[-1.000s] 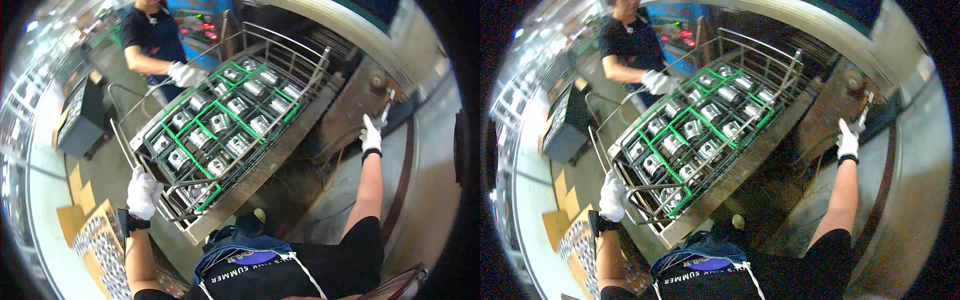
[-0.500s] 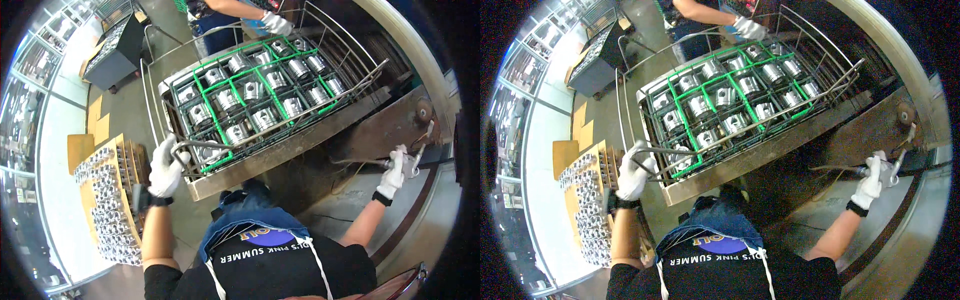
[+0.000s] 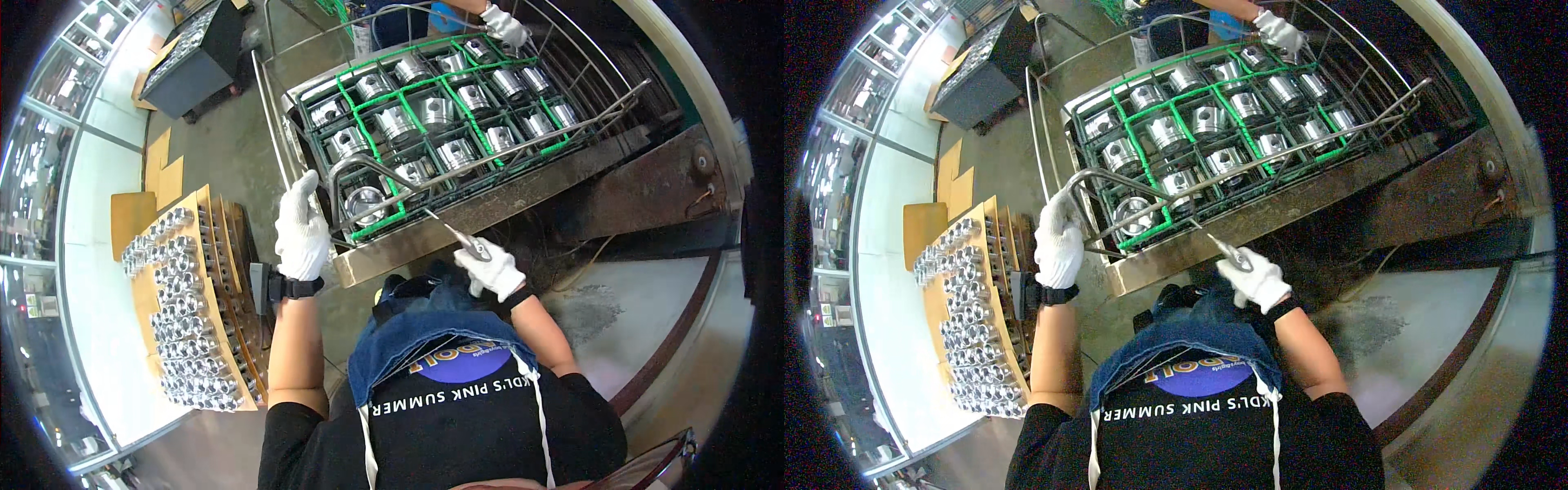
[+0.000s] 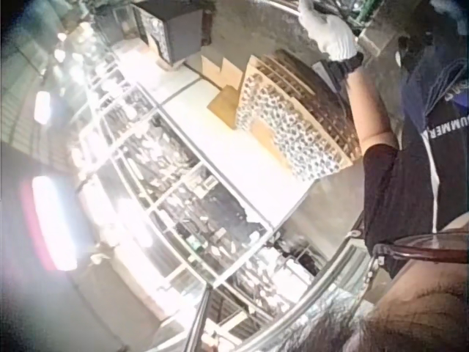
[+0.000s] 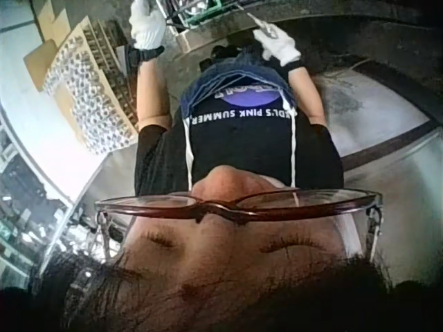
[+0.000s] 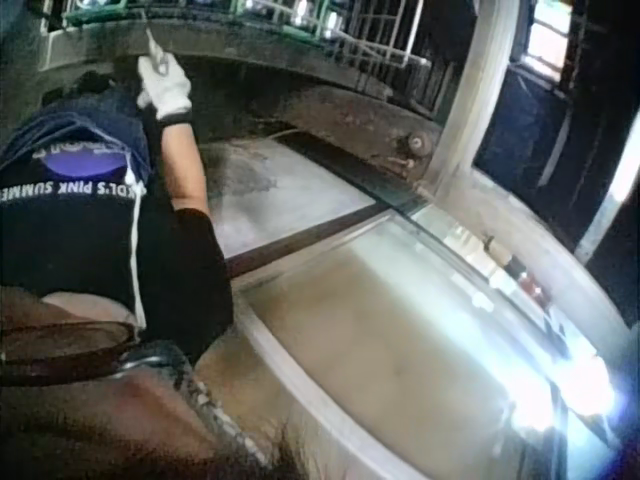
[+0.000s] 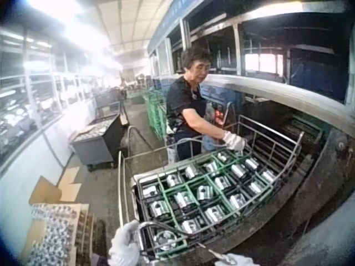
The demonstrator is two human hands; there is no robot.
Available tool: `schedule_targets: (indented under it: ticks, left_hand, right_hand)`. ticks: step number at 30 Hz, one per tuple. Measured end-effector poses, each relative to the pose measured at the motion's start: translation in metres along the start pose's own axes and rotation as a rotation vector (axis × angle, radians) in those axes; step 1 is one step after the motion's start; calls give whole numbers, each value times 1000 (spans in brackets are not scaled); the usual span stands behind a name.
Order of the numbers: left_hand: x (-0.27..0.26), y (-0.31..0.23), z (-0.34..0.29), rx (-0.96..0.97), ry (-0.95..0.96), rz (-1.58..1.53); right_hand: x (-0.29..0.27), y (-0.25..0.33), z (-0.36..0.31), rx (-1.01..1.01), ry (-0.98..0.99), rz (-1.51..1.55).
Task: Cleaning and organizing metal piston-like components using an industrial washing rack.
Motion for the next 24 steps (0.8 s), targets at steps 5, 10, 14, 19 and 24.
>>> schedule_targets:
  ticks: [5,10,14,19,24]
  left_hand:
    - [-2,1,-1,21,-2,12]
    - [-2,4,-1,-30,18,-28]
    - [4,7,0,-25,3,-50]
    - [8,11,0,-141,68,-280]
    - [9,13,1,-114,49,-291]
  right_hand:
    - [18,46,-14,101,-61,-15]
    - [8,45,-21,72,-38,-213]
    - [-31,34,-26,93,-137,-142]
    - [-100,-3,-2,111,-549,482]
    - [-150,2,10,-14,-517,449]
Point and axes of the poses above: each hand's wrist, its own z-axis towards the middle knuckle, its own x-axis out of the palm, y = z × x, the point moved 3 cm from there along z, towards the middle knuckle, and after that the axes turned 12 degrees about z, right-handed, at the moved point
